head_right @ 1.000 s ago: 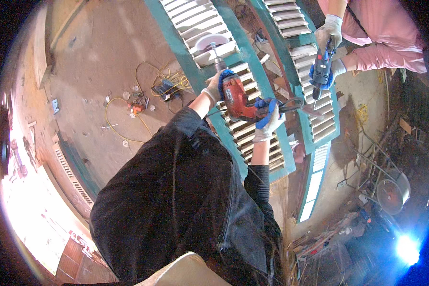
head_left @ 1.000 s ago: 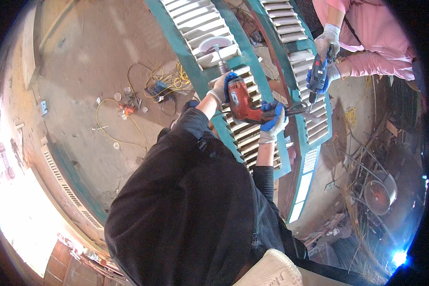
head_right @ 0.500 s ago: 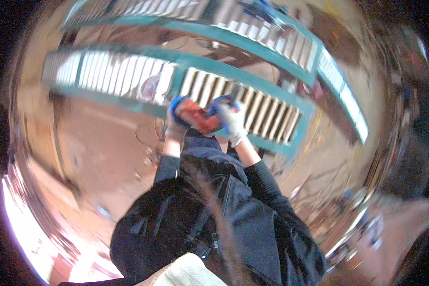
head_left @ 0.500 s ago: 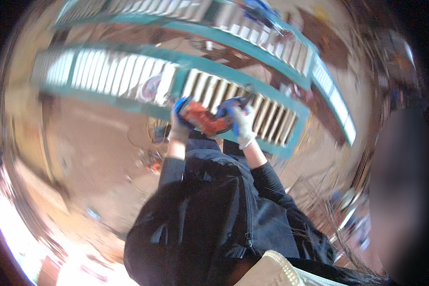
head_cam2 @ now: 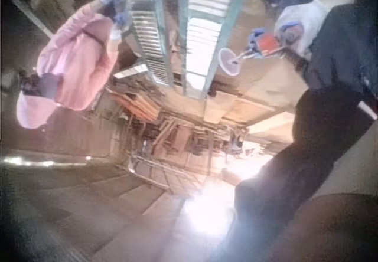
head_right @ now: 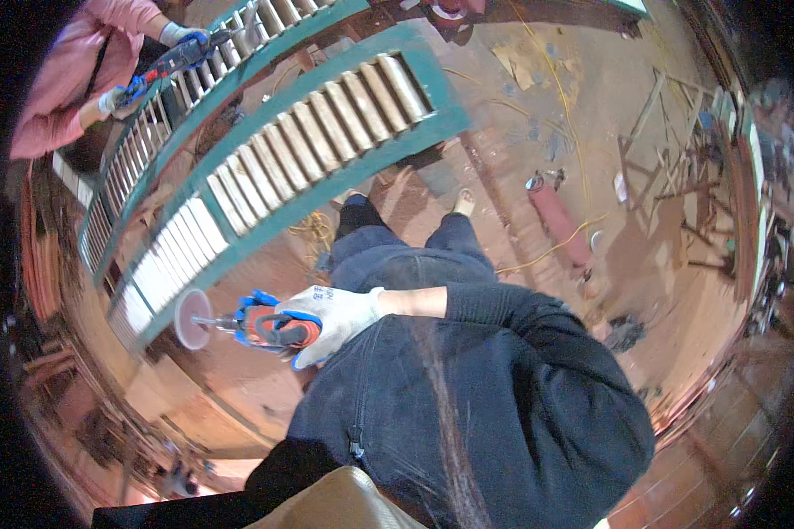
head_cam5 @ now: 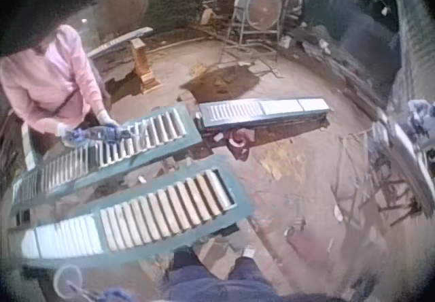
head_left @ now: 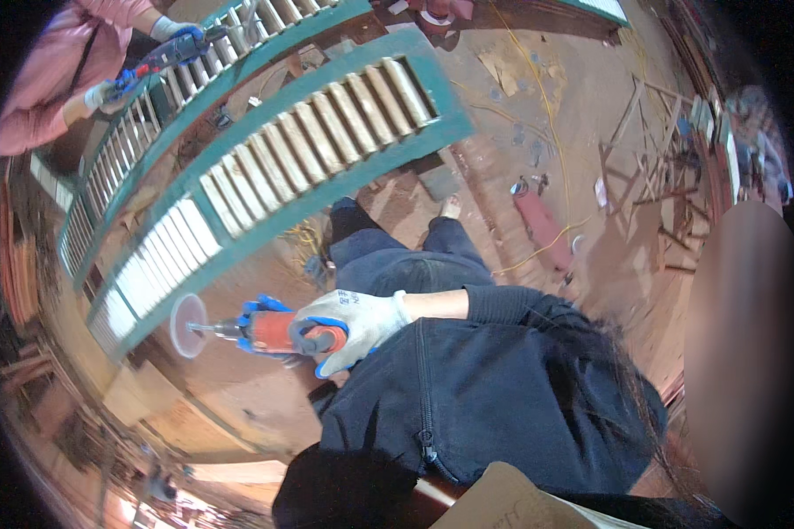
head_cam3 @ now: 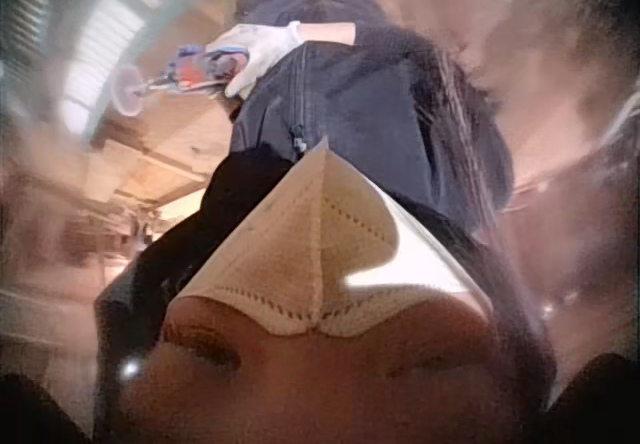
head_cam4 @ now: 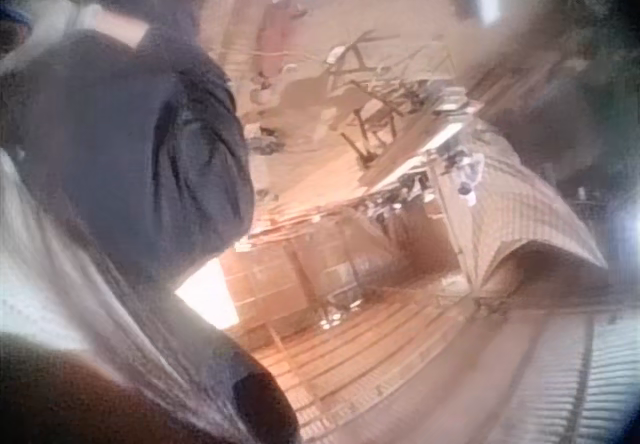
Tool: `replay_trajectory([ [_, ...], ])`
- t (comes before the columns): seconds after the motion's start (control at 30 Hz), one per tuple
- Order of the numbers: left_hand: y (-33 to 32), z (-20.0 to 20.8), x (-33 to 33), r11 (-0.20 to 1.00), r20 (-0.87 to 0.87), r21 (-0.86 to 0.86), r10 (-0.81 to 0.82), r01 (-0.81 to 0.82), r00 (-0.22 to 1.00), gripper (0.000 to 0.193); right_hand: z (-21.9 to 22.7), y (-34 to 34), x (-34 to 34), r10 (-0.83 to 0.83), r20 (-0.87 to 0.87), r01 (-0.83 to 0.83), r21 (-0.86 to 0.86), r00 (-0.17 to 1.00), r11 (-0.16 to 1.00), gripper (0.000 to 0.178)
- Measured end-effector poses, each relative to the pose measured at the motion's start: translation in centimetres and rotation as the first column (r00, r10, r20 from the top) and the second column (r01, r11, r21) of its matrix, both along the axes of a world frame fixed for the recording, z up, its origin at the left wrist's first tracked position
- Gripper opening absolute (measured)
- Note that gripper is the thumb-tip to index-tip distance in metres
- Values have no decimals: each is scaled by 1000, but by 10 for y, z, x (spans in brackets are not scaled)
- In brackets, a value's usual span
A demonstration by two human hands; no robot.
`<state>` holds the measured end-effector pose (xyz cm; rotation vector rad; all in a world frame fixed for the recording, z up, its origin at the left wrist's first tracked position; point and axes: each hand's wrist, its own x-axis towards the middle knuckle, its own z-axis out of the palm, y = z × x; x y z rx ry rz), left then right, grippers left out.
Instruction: The person uses a handheld electric sander to smooth the surface of wooden slats on a green metal frame. A coworker performs the same task on an adjacent frame. The camera wearer moves the sander systematically across the slats.
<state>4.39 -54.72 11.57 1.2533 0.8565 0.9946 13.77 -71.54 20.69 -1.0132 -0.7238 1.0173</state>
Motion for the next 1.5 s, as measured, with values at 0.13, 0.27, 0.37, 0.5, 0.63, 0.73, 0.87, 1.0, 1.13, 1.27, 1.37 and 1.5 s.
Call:
replay_trajectory([
  [0.13, -96, -9, -60, 895, 238, -415, -65, 162, 969, 26, -41, -97, -23, 20, 245, -69, 196, 969, 978, 54],
  [0.27, -128, 5, -107, 638, 531, -579, -177, 508, 828, 36, -41, -201, -7, 248, 218, -242, -56, 944, 969, 49],
  [0.37, -168, 22, -121, 656, 540, -508, -262, 558, 800, 42, -95, -248, -6, 21, 517, 73, -160, 855, 984, 44],
  [0.5, -200, 29, -140, 754, 594, -453, -143, 476, 792, 43, -158, -236, 17, 170, 770, 166, -337, 614, 927, 45],
  [0.63, -233, 9, -157, 801, 599, -442, -71, 403, 798, 41, -225, -199, 4, 470, 622, -14, -594, 627, 804, 40],
  [0.73, -261, -14, -154, 847, 692, -376, -11, 375, 721, 40, -225, -182, -21, 673, 500, -366, -579, 545, 728, 29],
  [0.87, -300, -40, -131, 846, 768, -417, 133, 332, 627, 37, -138, -183, -2, 811, 1, -741, -406, 585, 535, 30],
  [1.0, -312, -43, -105, 817, 766, -486, 228, 309, 601, 35, -144, -191, 52, 851, -76, -843, -209, 519, 495, 26],
  [1.13, -331, -39, -82, 833, 692, -516, 268, 200, 671, 36, -134, -192, 96, 833, -11, -817, -207, 553, 539, 20],
  [1.27, -356, -47, -71, 797, 764, -546, 347, 259, 543, 35, -106, -196, 118, 878, 81, -851, -216, 472, 478, 21],
  [1.37, -376, -52, -50, 775, 682, -626, 494, 82, 540, 36, -72, -184, 140, 929, 202, -930, -140, 310, 341, 39],
  [1.5, -378, -28, -6, 803, 682, -594, 482, 33, 550, 36, -32, -160, 175, 978, -156, -985, 74, 142, 155, 49],
])
